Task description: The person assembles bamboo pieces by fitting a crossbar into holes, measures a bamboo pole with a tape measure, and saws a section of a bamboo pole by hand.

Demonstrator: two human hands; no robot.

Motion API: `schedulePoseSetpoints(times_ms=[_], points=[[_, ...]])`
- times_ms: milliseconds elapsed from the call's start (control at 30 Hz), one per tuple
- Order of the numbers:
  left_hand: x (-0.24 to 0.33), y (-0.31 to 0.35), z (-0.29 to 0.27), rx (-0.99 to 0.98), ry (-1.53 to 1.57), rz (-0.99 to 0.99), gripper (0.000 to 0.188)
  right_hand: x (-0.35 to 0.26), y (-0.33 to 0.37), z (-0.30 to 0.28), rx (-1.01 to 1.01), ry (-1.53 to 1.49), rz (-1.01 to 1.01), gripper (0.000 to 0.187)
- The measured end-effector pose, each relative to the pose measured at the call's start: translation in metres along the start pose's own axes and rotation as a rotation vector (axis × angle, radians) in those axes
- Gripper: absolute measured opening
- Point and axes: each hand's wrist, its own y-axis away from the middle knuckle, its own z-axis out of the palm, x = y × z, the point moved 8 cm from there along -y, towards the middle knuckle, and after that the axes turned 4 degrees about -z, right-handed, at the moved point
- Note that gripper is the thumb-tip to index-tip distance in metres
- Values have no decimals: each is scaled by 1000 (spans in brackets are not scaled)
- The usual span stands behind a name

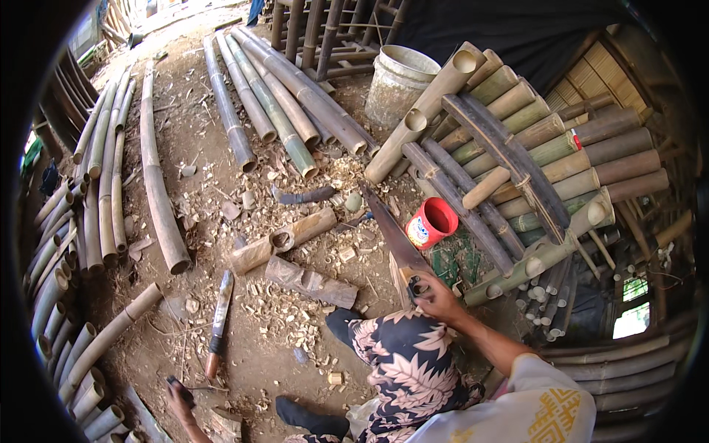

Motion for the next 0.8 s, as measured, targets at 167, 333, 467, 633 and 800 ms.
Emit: schedulePoseSetpoints(times_ms=[167,333,467,633,800], points=[[309,142,169,-580,699,51,64,-153,-80,123,-463,-270,-304,65],[417,237,319,-960,229,336,71,-220,-105,160,-643,-82,-455,69],[453,257,384,-847,-230,573,77,-158,-140,103,-501,-144,-205,50],[480,262,469,-945,-414,698,71,-109,-178,30,-364,-239,57,43],[435,156,543,-1185,-352,840,58,-179,-306,-211,320,-600,-235,22]])
